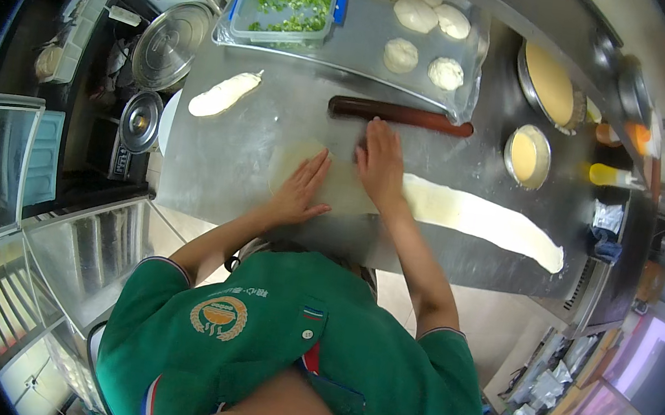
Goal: The person rolls out dough into long strips, spreads a yellow paste, sprinkles chopped green onions, and rolls the dough into scorpion tail pastries. The finished pastries are placed on a tray and covered with plastic.
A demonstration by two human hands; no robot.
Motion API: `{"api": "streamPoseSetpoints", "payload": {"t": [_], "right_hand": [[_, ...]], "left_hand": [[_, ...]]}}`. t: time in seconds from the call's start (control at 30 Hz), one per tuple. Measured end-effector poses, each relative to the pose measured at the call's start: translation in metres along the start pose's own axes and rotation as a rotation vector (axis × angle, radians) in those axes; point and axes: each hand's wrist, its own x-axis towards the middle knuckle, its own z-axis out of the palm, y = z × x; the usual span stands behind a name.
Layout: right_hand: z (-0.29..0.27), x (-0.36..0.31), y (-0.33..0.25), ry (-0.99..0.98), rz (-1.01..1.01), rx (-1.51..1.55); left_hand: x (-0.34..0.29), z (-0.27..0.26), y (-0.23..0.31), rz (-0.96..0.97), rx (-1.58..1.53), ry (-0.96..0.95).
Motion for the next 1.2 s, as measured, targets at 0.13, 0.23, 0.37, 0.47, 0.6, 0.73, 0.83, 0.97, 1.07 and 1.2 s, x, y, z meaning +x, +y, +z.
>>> {"api": "streamPoseSetpoints", "payload": {"t": [0.13,0.23,0.37,0.47,0.6,0.73,0.83,0.97,1.07,1.2], "right_hand": [[-0.032,0.074,-0.023,0.128,-0.047,0.164],[-0.035,0.117,-0.029,0.145,-0.067,0.253],[-0.009,0.168,-0.041,0.078,-0.031,0.448],[0.002,0.191,-0.047,0.070,-0.074,0.441],[0.004,0.228,-0.047,0.134,-0.145,0.350],[0.033,0.297,-0.034,-0.018,-0.063,0.267],[0.072,0.318,-0.019,-0.197,0.171,0.018],[0.095,0.308,-0.030,-0.464,0.340,0.183],[0.101,0.300,-0.049,-0.464,0.222,0.235],[0.120,0.307,-0.055,-0.594,0.161,0.355]], "left_hand": [[0.088,-0.066,-0.069,-0.046,0.017,0.660],[0.162,-0.176,-0.122,-0.400,0.201,0.868],[0.199,-0.228,-0.221,-0.753,0.256,0.500],[0.212,-0.242,-0.244,-0.812,0.087,0.330],[0.205,-0.232,-0.226,-0.662,-0.034,0.523],[0.197,-0.218,-0.181,-0.378,-0.003,0.814],[0.199,-0.213,-0.154,-0.360,0.011,0.840],[0.204,-0.205,-0.156,-0.353,0.070,0.933],[0.205,-0.203,-0.170,-0.376,0.064,0.959],[0.214,-0.200,-0.166,-0.472,0.062,0.885]]}}
